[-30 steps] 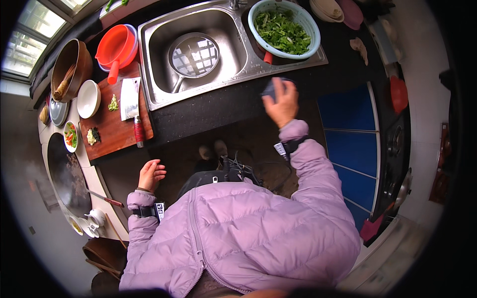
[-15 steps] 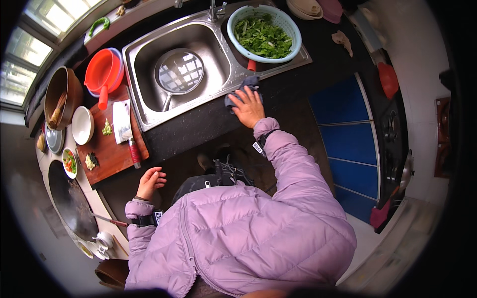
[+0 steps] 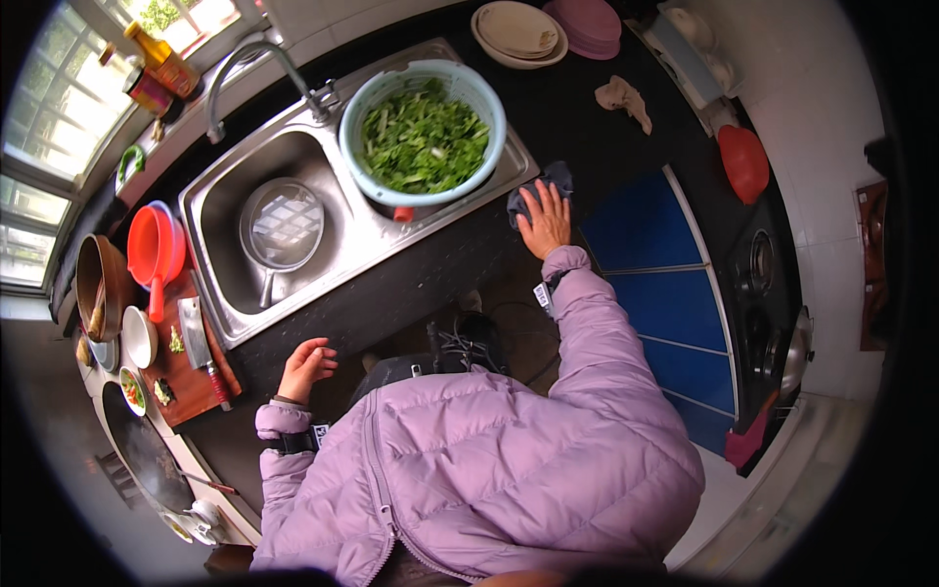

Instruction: The person cooks sliced meat in a large wok using a spatula, stirring and flipping the pieces. They briefly wash a bowl at the sink and return to continue cooking the meat.

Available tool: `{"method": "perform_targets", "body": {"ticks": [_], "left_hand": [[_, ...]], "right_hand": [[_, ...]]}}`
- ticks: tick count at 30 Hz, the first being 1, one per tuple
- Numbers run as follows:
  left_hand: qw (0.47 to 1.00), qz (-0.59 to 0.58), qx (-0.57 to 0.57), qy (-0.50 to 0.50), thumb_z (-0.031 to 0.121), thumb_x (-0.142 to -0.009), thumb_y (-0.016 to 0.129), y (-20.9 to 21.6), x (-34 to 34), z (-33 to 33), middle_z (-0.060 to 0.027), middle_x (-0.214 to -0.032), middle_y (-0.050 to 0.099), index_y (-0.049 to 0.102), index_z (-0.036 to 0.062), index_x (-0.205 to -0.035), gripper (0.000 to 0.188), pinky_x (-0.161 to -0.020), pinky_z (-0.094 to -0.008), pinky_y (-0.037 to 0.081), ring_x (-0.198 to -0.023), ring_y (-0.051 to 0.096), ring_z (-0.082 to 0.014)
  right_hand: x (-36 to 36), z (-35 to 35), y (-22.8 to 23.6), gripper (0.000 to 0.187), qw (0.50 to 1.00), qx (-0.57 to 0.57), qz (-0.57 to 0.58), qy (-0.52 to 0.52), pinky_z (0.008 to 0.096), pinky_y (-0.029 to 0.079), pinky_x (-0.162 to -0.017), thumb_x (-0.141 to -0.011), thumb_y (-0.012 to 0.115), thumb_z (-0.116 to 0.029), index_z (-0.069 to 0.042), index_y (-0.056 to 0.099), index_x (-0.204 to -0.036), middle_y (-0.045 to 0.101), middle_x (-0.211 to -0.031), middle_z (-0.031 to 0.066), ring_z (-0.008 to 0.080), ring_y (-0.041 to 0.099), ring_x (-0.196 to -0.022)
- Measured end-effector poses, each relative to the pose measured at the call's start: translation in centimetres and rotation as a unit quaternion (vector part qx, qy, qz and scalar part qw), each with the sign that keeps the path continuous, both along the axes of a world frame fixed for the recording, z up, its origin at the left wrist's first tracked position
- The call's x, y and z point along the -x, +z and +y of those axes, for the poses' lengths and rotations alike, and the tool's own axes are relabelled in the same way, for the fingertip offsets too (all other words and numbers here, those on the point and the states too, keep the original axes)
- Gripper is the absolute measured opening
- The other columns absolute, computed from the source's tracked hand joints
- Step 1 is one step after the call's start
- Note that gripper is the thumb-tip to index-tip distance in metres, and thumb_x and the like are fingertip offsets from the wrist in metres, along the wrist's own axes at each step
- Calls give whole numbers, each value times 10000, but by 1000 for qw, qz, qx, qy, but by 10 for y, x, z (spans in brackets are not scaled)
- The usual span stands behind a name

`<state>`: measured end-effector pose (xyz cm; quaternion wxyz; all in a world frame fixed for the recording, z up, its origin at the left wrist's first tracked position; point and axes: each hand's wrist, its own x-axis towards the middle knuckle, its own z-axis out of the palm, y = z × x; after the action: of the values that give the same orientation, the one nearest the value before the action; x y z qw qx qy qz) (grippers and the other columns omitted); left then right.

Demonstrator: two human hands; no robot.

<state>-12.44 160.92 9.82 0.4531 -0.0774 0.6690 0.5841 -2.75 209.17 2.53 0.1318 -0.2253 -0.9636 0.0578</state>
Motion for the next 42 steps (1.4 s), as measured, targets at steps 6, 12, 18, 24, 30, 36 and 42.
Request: {"method": "perform_targets", "body": {"ticks": [6,12,18,24,30,36,42], "left_hand": [[1000,-25,3,1,187,-872,472,2,-8,104,-57,-925,577,478,69,-1109,266,-669,-250,475,-773,574,-135],[999,-31,23,9,189,-874,471,11,-7,153,-39,-919,577,489,75,-1103,256,-679,-236,449,-773,564,-118],[998,-7,55,37,192,-874,469,22,-10,163,-38,-921,579,485,74,-1108,262,-673,-238,452,-770,564,-113],[994,-27,83,61,183,-874,465,30,-19,167,-31,-923,579,483,77,-1111,261,-680,-235,453,-768,564,-109],[998,-3,59,16,186,-873,467,24,-5,185,-28,-915,581,488,78,-1105,256,-672,-237,448,-765,555,-102],[998,26,48,-24,198,-864,488,22,5,186,-19,-907,584,498,82,-1099,261,-672,-229,431,-764,544,-96],[993,36,-26,-111,192,-872,471,19,16,201,-25,-888,577,501,73,-1093,253,-675,-220,429,-763,533,-89]], "right_hand": [[-6,114,23,523,998,25,-41,36,520,200,-974,-719,588,-329,-234,429,-1208,326,-1306,59,297,254,-1221],[32,232,28,495,967,215,104,-84,392,373,-846,-694,627,-269,-132,494,-1151,545,-1040,108,283,485,-992],[66,342,13,680,953,67,-23,-295,422,286,-956,-695,529,-541,-224,358,-1272,396,-1212,214,371,334,-1160],[133,287,6,500,985,42,-91,-138,489,211,-980,-752,481,-501,-207,493,-1157,362,-1265,194,368,281,-1203],[118,222,-34,255,989,80,40,119,398,331,-921,-734,557,-101,-148,625,-976,462,-1165,119,339,411,-1076],[-8,326,-16,367,980,-42,-53,-188,400,389,-885,-650,512,-77,-115,615,-1000,523,-1076,184,354,489,-1011],[-92,290,16,252,896,182,-179,-363,360,439,-805,-670,521,-121,-76,652,-881,611,-907,181,341,562,-895]]}}
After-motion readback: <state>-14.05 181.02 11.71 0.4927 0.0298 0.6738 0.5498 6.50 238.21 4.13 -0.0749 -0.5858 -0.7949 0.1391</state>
